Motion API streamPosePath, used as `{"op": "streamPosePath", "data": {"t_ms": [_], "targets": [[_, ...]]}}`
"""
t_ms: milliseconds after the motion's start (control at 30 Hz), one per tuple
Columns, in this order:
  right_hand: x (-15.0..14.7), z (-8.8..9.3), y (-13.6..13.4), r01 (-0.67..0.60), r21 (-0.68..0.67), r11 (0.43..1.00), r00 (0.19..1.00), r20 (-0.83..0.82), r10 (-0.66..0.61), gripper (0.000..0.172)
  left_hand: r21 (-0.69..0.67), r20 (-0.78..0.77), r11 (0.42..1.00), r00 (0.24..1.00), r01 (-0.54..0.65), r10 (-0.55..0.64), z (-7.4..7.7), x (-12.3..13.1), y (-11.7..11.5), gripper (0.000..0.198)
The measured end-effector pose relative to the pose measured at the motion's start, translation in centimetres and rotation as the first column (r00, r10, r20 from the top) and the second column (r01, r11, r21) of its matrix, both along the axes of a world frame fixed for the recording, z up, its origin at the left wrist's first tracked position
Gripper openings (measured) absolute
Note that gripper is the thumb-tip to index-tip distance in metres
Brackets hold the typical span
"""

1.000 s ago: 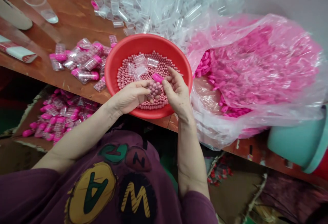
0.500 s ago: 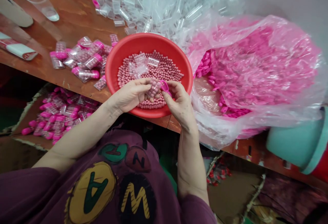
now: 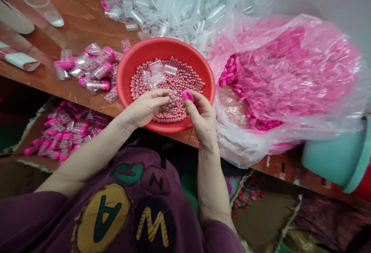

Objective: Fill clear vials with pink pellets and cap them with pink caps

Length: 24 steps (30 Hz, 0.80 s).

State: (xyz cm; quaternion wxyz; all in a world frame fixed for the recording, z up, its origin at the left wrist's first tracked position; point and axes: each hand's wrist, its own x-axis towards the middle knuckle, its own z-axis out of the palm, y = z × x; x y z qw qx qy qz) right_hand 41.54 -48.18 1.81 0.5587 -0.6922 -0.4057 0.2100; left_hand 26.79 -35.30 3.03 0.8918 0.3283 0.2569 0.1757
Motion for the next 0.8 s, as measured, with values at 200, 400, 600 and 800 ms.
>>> {"op": "streamPosePath", "data": {"t_ms": [200,400,600,800], "targets": [[0.7,0.2,0.7,0.024,0.070,0.997,0.941,0.336,-0.047,0.024,-0.036,-0.034,0.994,0.994,0.106,-0.107,1.0,-0.3,0.1,0.012],[0.6,1.3,1.0,-0.051,0.008,0.999,0.905,0.423,0.043,0.025,0.027,-0.075,0.994,0.992,0.107,-0.105,1.1,-0.2,0.0,0.008],[0.4,2.4,0.4,-0.095,-0.071,0.993,0.898,0.425,0.116,0.028,0.061,-0.104,0.995,0.992,0.073,-0.066,0.5,0.0,0.0,0.007],[0.6,2.9,0.4,-0.104,-0.074,0.992,0.904,0.408,0.125,0.023,0.126,-0.087,0.988,0.993,0.084,-0.073,0.2,0.1,-0.1,0.011]]}}
